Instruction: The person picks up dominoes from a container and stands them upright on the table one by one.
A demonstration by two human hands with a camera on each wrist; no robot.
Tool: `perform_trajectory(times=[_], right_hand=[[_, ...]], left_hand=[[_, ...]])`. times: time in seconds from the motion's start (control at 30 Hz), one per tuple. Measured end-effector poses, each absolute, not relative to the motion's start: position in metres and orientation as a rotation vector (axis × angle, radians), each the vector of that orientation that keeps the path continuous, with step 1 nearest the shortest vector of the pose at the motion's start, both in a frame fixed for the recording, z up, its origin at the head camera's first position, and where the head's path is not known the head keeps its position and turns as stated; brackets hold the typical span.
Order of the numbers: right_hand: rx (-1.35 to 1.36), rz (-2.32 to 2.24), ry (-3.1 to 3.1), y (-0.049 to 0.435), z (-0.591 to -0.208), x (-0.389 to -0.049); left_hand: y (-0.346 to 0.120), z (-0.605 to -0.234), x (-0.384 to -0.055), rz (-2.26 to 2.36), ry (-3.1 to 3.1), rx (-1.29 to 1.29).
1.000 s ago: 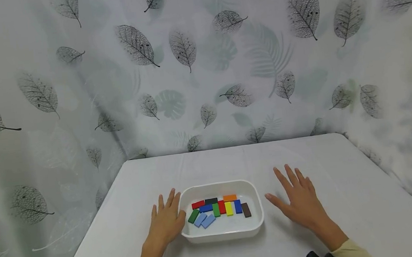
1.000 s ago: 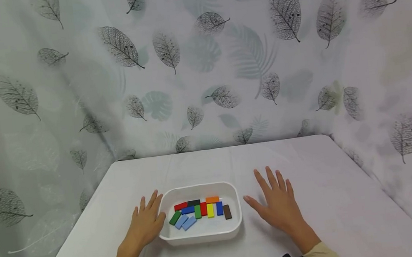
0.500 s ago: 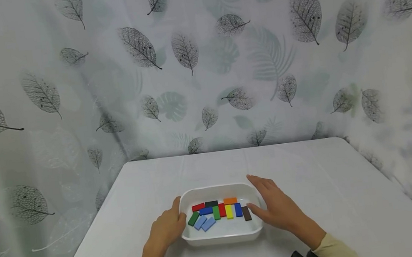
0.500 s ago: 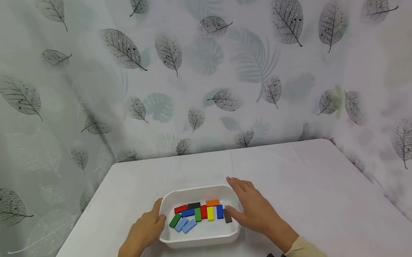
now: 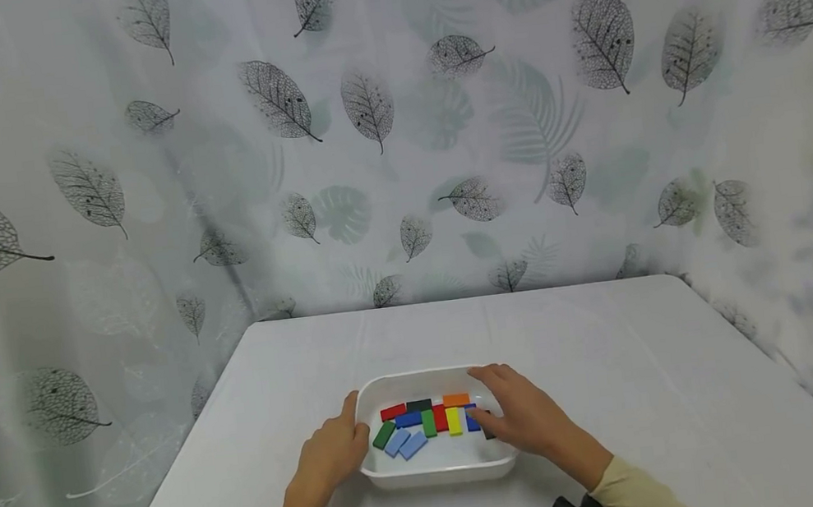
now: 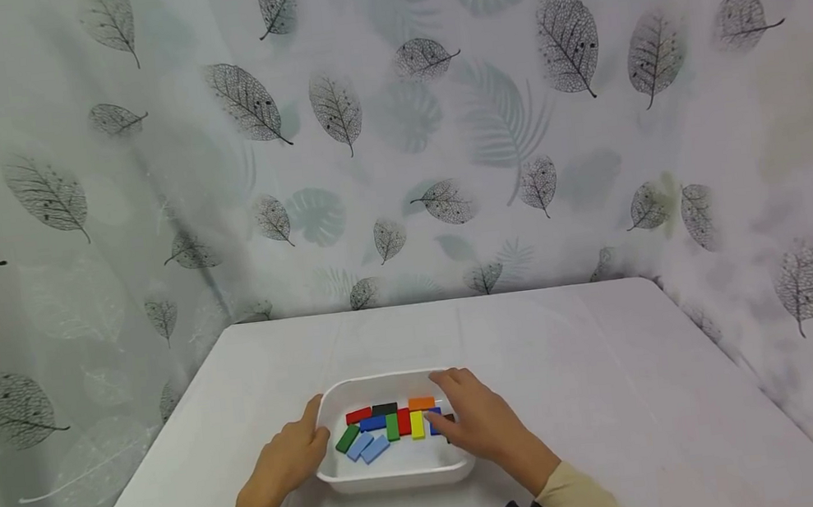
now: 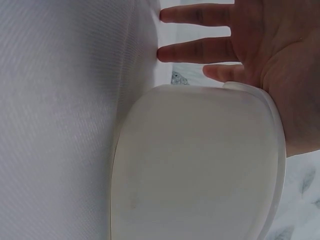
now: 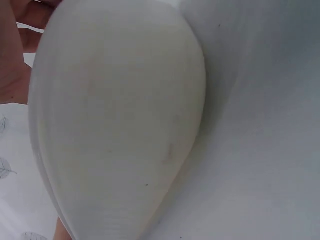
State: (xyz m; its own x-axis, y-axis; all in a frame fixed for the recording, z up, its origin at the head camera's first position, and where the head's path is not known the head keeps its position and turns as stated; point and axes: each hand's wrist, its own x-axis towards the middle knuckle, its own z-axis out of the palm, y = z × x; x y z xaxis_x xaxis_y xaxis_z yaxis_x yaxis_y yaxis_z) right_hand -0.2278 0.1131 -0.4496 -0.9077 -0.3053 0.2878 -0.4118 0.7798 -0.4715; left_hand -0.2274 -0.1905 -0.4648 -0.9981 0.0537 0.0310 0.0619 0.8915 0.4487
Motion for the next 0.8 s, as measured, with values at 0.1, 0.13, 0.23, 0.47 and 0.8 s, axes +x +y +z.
perform_trajectory(times=[0.1,0.13,0.23,0.47,0.8], right_hand=[[0.594,0.795,-2.775,0.107,-0.45,-0.229],[0.608,0.794,-2.774,0.105,-0.45,-0.229],[0.649,0.806,-2.774,0.099,-0.451,-0.231],[0.673,0.822,-2.789,0.082,-0.455,-0.237],[0.654,0.795,-2.857,0.066,-0.463,-0.249]], left_hand=[[-0.19,-0.465,-0.227,-0.71,-3.043,-0.092],[-0.19,-0.465,-0.227,-0.709,-3.045,-0.09],[-0.19,-0.465,-0.227,-0.71,-3.045,-0.089],[-0.191,-0.464,-0.227,-0.684,-3.05,-0.106],[-0.19,-0.465,-0.227,-0.704,-3.052,-0.103]])
